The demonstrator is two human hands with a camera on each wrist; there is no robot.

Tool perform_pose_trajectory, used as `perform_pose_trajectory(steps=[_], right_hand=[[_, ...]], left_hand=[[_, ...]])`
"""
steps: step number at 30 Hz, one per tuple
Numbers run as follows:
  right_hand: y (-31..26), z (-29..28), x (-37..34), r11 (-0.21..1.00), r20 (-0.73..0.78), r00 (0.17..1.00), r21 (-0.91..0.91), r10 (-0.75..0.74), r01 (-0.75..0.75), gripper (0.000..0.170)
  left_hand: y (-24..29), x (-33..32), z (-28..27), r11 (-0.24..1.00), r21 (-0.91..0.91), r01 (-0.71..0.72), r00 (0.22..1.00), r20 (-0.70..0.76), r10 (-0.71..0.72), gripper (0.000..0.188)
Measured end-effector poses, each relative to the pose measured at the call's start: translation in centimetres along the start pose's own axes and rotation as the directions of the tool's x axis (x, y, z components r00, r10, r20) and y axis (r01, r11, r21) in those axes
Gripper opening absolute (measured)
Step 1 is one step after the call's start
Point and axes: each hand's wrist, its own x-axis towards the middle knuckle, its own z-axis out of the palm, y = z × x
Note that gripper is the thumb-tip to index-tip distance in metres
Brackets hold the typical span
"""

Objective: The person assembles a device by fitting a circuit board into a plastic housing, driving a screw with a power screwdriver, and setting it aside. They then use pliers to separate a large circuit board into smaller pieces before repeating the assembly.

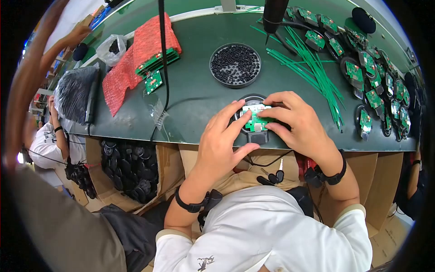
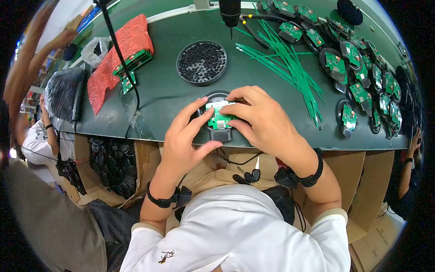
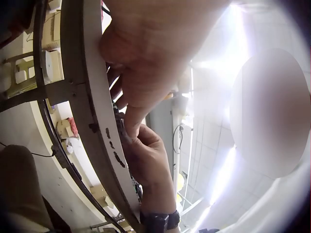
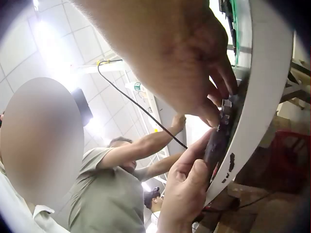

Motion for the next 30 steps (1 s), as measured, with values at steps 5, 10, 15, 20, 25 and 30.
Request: perform_pose_trajectory(steps=[5, 10, 15, 20, 25, 30], right_hand=[[0.6, 0.8, -0.5, 0.999, -0.047, 0.998, 0.007, -0.04, 0.041, 0.026], [0.7, 0.7, -0.6, 0.991, -0.033, 0.992, -0.054, -0.123, 0.122, 0.03], [0.1, 0.4, -0.7, 0.993, -0.033, 0.992, -0.006, -0.121, 0.12, 0.036], [-0.1, 0.9, -0.4, 0.996, -0.114, 0.993, 0.081, -0.031, 0.041, 0.042], [-0.1, 1.5, -0.1, 0.993, -0.152, 0.988, 0.12, 0.03, -0.012, 0.043], [0.2, 1.4, 0.2, 0.98, -0.142, 0.989, 0.201, 0.039, -0.01, 0.042]], left_hand=[[0.1, 0.2, 0.0, 1.0, 0.021, -0.004, 0.999, 0.033, 0.003, 0.076], [0.0, 0.0, 0.4, 0.999, 0.048, -0.02, 0.998, 0.058, 0.017, 0.07], [0.0, 0.1, 0.9, 0.997, -0.074, -0.006, 0.993, -0.116, -0.003, 0.042], [0.4, 1.6, 0.4, 0.99, -0.134, -0.037, 0.969, -0.245, 0.003, 0.038], [1.8, 2.0, 0.5, 0.996, -0.081, 0.02, 0.964, -0.262, -0.041, 0.037], [1.2, 2.1, 0.8, 1.0, 0.009, -0.026, 0.957, -0.289, 0.027, 0.038]])
